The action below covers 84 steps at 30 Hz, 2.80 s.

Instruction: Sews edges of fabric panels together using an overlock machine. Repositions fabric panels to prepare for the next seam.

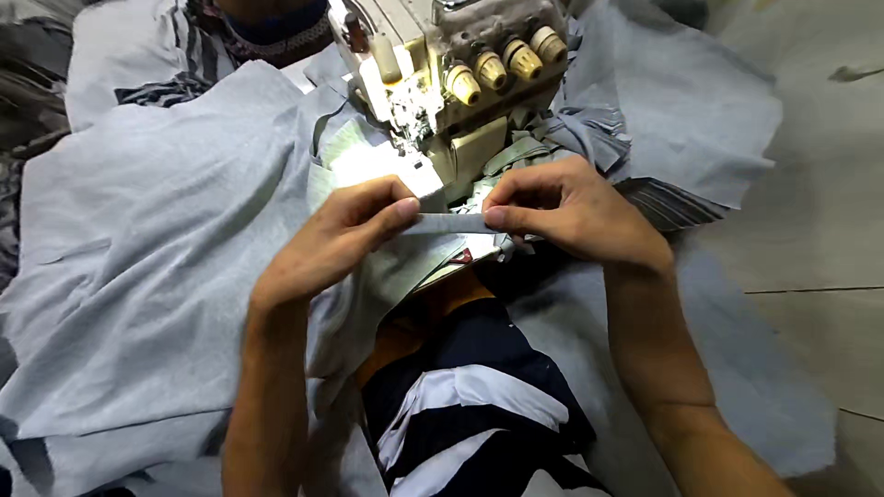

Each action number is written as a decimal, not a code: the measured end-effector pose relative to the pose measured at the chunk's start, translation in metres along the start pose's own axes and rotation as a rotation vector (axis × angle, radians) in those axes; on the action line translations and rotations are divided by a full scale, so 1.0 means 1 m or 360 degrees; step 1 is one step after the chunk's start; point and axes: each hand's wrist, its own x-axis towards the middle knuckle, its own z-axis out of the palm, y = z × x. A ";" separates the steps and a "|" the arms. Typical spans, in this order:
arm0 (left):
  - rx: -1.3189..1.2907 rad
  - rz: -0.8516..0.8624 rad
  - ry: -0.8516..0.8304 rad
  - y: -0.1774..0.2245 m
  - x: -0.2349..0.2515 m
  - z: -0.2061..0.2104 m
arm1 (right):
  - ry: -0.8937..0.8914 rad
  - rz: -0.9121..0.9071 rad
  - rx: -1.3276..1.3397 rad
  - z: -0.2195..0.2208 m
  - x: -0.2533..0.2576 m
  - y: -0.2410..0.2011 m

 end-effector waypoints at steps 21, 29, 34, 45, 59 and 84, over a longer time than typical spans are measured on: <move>0.0903 0.0650 -0.0404 0.055 -0.001 -0.008 | 0.0530 0.0358 -0.0407 0.075 0.005 0.069; 0.0407 0.0701 -0.0583 0.054 0.001 0.008 | 0.0714 0.0260 -0.0176 0.086 -0.008 0.069; 0.0717 0.0567 -0.0478 0.033 0.026 0.024 | 0.0829 0.0255 0.0153 0.095 -0.008 0.068; 0.1000 0.0246 0.0291 -0.018 0.062 0.005 | 0.0774 0.0197 0.0286 0.093 -0.005 0.072; 0.1425 0.0252 0.0945 -0.029 0.046 0.032 | 0.1086 0.0235 0.0070 0.113 -0.005 0.073; 0.1370 0.0186 0.0802 -0.051 0.001 0.062 | 0.1039 0.0347 0.0054 0.112 -0.002 0.070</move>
